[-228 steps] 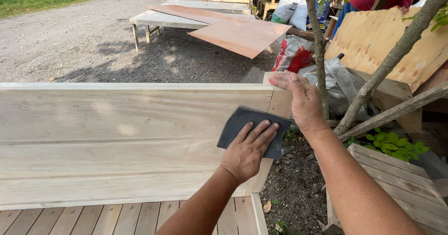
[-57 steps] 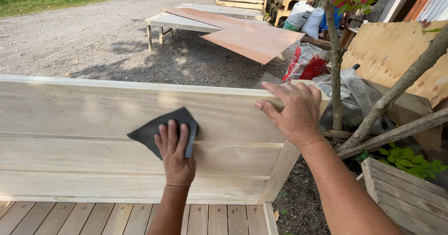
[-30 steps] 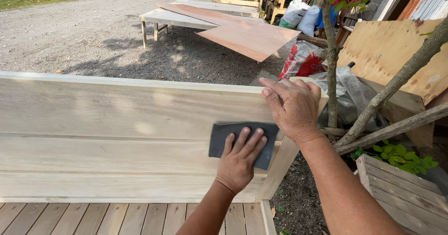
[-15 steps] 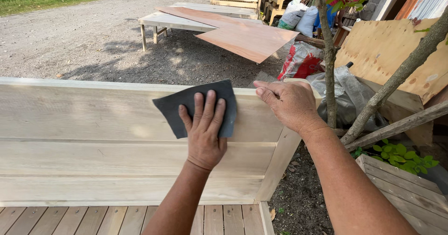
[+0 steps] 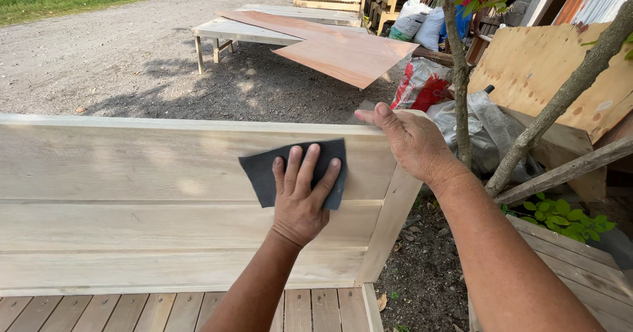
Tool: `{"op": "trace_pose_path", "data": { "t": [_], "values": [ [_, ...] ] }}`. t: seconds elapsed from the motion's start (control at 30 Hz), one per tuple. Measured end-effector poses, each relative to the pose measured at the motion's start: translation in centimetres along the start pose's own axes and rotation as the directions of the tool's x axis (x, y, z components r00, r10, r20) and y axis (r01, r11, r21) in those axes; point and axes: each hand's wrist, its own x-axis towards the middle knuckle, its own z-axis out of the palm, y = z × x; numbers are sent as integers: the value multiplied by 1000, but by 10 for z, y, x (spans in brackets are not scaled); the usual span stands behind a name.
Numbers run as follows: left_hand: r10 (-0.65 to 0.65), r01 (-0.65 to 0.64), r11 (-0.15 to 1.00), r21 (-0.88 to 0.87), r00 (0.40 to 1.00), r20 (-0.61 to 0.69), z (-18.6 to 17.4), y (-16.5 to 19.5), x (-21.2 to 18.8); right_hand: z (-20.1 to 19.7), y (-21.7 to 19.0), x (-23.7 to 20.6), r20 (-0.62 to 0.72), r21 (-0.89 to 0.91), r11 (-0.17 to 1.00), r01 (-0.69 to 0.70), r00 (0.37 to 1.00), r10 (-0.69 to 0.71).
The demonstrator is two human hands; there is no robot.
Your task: The person sands a large light-colored wooden furniture panel with a sheet of sandpaper, rubbing the flat surface and edges, then moves around the piece to sand its side rails and legs by hand.
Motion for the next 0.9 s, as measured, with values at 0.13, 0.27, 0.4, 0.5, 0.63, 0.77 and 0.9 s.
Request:
{"op": "trace_pose_path", "data": {
  "t": [0.13, 0.27, 0.4, 0.5, 0.63, 0.77, 0.9],
  "values": [
    [259, -246, 966, -83, 897, 359, 44, 56, 12, 4, -3, -1, -48, -9, 1000, 10, 999, -11],
    [386, -378, 918, -119, 786, 482, 56, 66, -3, 8, -4, -1, -53, -71, 994, -87, 995, 83],
    [138, -192, 976, 102, 909, 394, 10, -14, -28, 6, -4, -1, -40, -148, 985, -86, 996, 81],
    [-156, 118, 969, 217, 974, 167, -39, -86, -55, 10, -7, -1, -54, -177, 982, -57, 997, 48],
    [-521, 578, 802, 153, 801, -294, -48, -119, -57, 21, -16, 0, -110, -352, 934, 59, 988, -104],
    [-540, 582, 810, 68, 786, -301, 0, -51, -27, 27, -20, -2, -153, -439, 898, -18, 987, -55],
    [-149, 132, 975, 179, 985, 86, 26, 1, -26, 26, -18, -4, -197, -490, 872, 13, 972, -126]
  ]
}}
